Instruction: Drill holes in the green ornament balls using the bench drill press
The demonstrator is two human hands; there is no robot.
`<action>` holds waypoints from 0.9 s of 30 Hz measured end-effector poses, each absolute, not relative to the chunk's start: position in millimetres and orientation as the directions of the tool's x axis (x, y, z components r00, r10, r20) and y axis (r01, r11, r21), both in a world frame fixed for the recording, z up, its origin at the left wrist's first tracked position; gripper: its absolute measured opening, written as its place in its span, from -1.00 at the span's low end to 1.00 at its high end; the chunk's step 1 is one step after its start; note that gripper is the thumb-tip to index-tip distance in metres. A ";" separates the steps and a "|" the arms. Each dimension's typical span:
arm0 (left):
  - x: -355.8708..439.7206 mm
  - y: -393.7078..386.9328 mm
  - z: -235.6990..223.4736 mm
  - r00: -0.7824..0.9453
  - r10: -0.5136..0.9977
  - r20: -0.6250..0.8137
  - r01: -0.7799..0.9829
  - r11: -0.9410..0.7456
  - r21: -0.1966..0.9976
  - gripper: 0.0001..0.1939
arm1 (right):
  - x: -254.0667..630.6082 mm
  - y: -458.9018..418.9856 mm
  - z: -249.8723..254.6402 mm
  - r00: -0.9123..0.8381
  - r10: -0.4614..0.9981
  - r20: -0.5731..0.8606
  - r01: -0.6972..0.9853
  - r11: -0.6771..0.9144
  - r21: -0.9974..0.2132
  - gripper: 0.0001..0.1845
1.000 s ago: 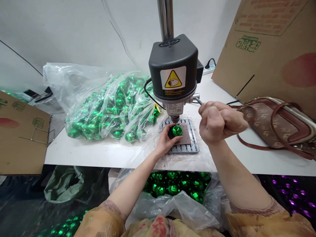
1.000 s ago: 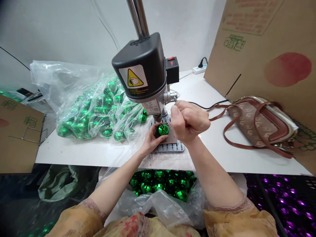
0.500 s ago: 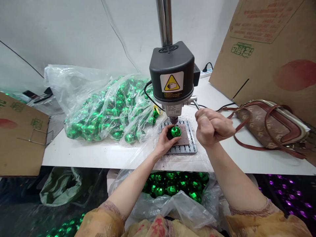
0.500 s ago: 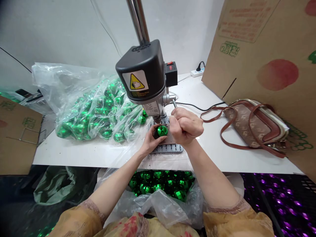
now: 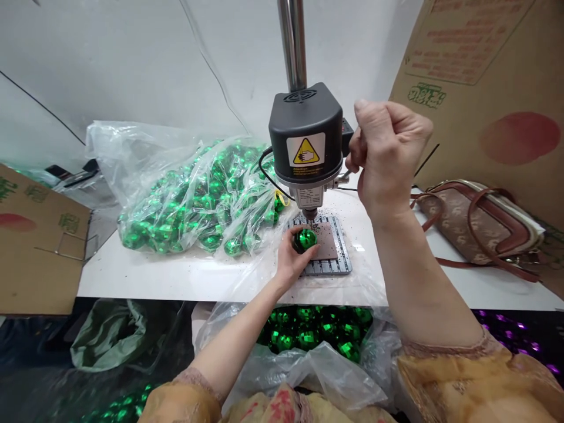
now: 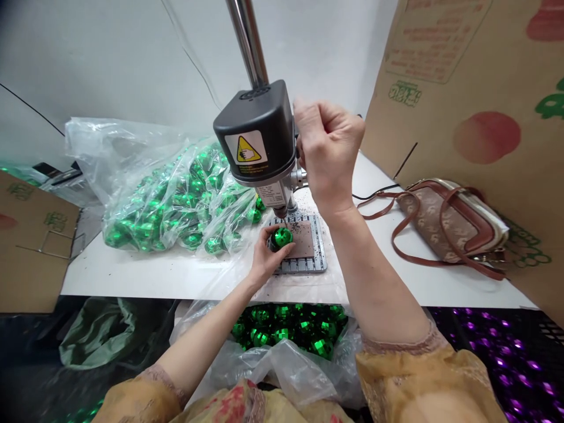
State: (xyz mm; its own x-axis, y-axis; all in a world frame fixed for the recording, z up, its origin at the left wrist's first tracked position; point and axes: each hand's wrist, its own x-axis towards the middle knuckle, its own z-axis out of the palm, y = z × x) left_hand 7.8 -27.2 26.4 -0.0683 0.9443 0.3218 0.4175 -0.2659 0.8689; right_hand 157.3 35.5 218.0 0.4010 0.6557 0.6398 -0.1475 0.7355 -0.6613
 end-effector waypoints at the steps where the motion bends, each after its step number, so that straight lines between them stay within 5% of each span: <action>1: 4.8 -37.9 30.2 -0.038 0.937 0.348 0.471 -0.290 0.833 -0.53 | 158.0 37.0 218.3 0.398 0.657 0.640 -0.141 0.734 -0.664 -0.41; 3: -4.4 -65.6 36.0 0.138 0.926 0.352 0.559 -0.366 0.744 -0.58 | 158.9 37.3 217.1 0.403 0.626 0.667 -0.123 0.760 -0.639 -0.40; 6: -22.8 -110.7 38.2 0.531 0.831 0.165 0.658 -0.527 0.538 -0.52 | 159.0 34.5 215.4 0.406 0.593 0.695 -0.123 0.789 -0.602 -0.39; 9: -38.5 -132.0 36.9 0.684 0.729 0.005 0.683 -0.644 0.345 -0.39 | 158.2 33.4 215.5 0.401 0.592 0.699 -0.109 0.788 -0.605 -0.39; 14: -45.3 -67.8 43.5 0.538 0.819 0.199 0.720 -0.569 0.397 -0.76 | 157.0 39.8 212.9 0.437 0.539 0.720 -0.060 0.817 -0.574 -0.38; 19: -44.8 33.3 47.1 0.159 0.971 0.181 0.969 -0.189 0.160 -0.60 | 159.3 47.5 205.8 0.373 0.500 0.782 0.051 0.830 -0.555 -0.43; 23: -54.3 64.8 45.1 0.131 0.983 0.126 0.983 -0.146 0.114 -0.64 | 159.1 45.1 207.1 0.387 0.510 0.768 0.024 0.827 -0.561 -0.42; 25: -58.5 65.1 45.8 0.147 0.976 0.161 0.960 -0.181 0.216 -0.67 | 158.1 42.0 209.7 0.405 0.525 0.749 -0.026 0.825 -0.564 -0.40; 27: -58.9 57.9 47.9 0.145 0.964 0.223 0.849 -0.237 0.473 -0.64 | 157.1 39.4 212.1 0.407 0.540 0.737 -0.050 0.819 -0.572 -0.40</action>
State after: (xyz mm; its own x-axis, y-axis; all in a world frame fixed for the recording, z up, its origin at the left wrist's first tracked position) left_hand -58.9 57.9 47.9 0.1455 0.9639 0.2230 0.8486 -0.2375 0.4728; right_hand 157.1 39.4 212.1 0.4073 0.5395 0.7369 -0.0502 0.8188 -0.5718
